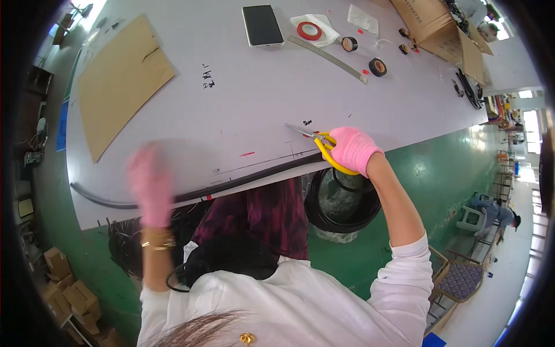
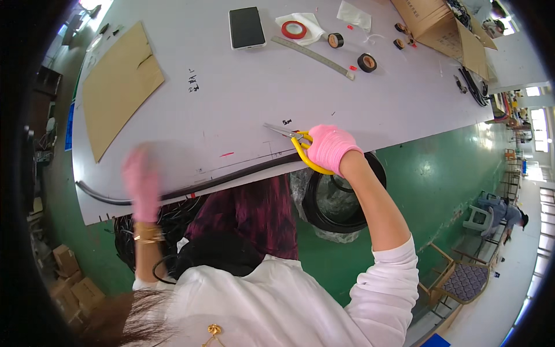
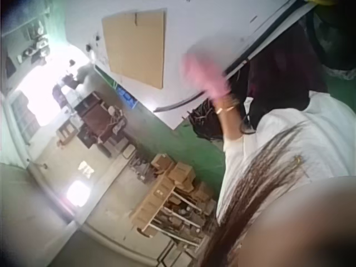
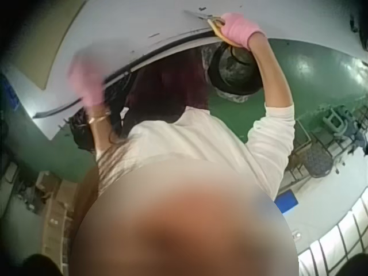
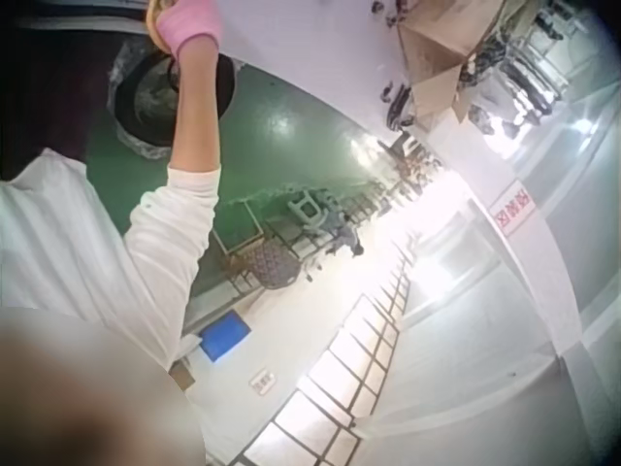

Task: The person is measuring and cutting long black plastic cables or tubes into shorter lengths using scissors at a workbench.

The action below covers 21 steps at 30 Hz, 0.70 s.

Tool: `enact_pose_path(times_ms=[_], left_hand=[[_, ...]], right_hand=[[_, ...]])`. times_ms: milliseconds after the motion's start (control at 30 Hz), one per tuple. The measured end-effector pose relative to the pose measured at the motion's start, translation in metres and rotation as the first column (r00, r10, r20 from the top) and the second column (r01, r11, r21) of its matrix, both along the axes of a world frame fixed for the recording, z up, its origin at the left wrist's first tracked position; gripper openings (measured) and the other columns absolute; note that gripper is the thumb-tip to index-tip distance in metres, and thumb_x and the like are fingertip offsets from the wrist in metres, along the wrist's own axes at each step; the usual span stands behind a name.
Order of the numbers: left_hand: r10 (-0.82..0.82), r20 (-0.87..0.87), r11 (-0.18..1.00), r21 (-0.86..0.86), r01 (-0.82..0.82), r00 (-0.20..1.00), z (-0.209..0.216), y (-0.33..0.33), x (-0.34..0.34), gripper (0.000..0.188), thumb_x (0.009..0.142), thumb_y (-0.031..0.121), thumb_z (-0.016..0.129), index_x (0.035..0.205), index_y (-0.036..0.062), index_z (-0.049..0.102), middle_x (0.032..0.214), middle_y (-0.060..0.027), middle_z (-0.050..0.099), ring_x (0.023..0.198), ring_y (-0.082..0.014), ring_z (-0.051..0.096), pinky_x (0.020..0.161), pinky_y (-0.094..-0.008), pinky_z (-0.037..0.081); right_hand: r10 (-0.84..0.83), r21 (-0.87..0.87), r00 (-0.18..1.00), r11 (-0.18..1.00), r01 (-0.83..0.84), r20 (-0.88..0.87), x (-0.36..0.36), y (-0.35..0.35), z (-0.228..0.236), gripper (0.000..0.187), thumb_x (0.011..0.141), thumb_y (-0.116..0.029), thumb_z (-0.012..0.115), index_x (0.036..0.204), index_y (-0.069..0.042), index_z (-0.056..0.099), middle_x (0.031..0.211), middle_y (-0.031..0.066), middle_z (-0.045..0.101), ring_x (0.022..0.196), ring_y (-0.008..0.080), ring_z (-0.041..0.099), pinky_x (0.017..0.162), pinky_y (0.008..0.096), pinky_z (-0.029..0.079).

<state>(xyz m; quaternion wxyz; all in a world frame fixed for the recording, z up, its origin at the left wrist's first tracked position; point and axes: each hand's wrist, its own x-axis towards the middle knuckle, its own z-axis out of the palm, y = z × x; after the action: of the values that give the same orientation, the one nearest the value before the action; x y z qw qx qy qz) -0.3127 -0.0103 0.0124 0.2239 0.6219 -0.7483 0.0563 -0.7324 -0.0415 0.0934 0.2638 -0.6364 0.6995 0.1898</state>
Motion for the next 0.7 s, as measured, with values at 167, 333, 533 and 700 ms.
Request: enact_pose_path(times_ms=[167,333,533,700], left_hand=[[-0.405,-0.35,0.874,0.123,0.471,0.844,0.037,-0.003,-0.208,0.012,0.075,0.023,0.07,0.083,0.0137,0.069,0.088,-0.0062,0.062,0.093,-0.0287,0.057,0.083,-0.0411,0.044],[-0.276,-0.241,0.813,0.458,0.36,0.93,0.06,-0.009,-0.262,0.02,0.07,0.032,0.072,0.082,0.0158,0.073,0.089,-0.0079,0.061,0.094,-0.029,0.057,0.082,-0.0401,0.045],[-0.177,-0.172,0.855,0.462,0.238,0.969,0.053,-0.005,-0.279,0.022,0.071,0.036,0.073,0.079,0.016,0.073,0.09,-0.0086,0.061,0.092,-0.0297,0.058,0.08,-0.0406,0.047],[-0.155,-0.107,0.878,0.441,0.187,0.982,0.056,-0.003,-0.286,0.022,0.071,0.038,0.072,0.076,0.0167,0.073,0.09,-0.0088,0.061,0.091,-0.0302,0.058,0.078,-0.0407,0.048]], right_hand=[[0.04,-0.01,0.999,0.999,-0.04,0.027,-0.004,0.0,0.0,0.035,0.083,-0.035,0.061,0.093,-0.002,0.07,0.091,0.0225,0.067,0.087,0.0367,0.066,0.076,0.0419,0.054],[0.032,-0.043,0.994,0.999,-0.027,0.101,-0.008,0.003,0.0,0.038,0.084,-0.037,0.061,0.095,-0.002,0.07,0.092,0.0226,0.067,0.088,0.0368,0.066,0.076,0.042,0.054],[0.023,-0.046,0.991,0.999,-0.017,0.133,-0.012,0.004,-0.004,0.04,0.084,-0.038,0.06,0.098,-0.003,0.07,0.095,0.0224,0.067,0.093,0.0359,0.065,0.079,0.0421,0.053],[-0.018,-0.135,0.97,0.989,0.052,0.241,-0.02,0.015,-0.011,0.032,0.084,-0.033,0.061,0.097,-0.004,0.067,0.093,0.0197,0.068,0.091,0.0365,0.065,0.079,0.0435,0.052]])
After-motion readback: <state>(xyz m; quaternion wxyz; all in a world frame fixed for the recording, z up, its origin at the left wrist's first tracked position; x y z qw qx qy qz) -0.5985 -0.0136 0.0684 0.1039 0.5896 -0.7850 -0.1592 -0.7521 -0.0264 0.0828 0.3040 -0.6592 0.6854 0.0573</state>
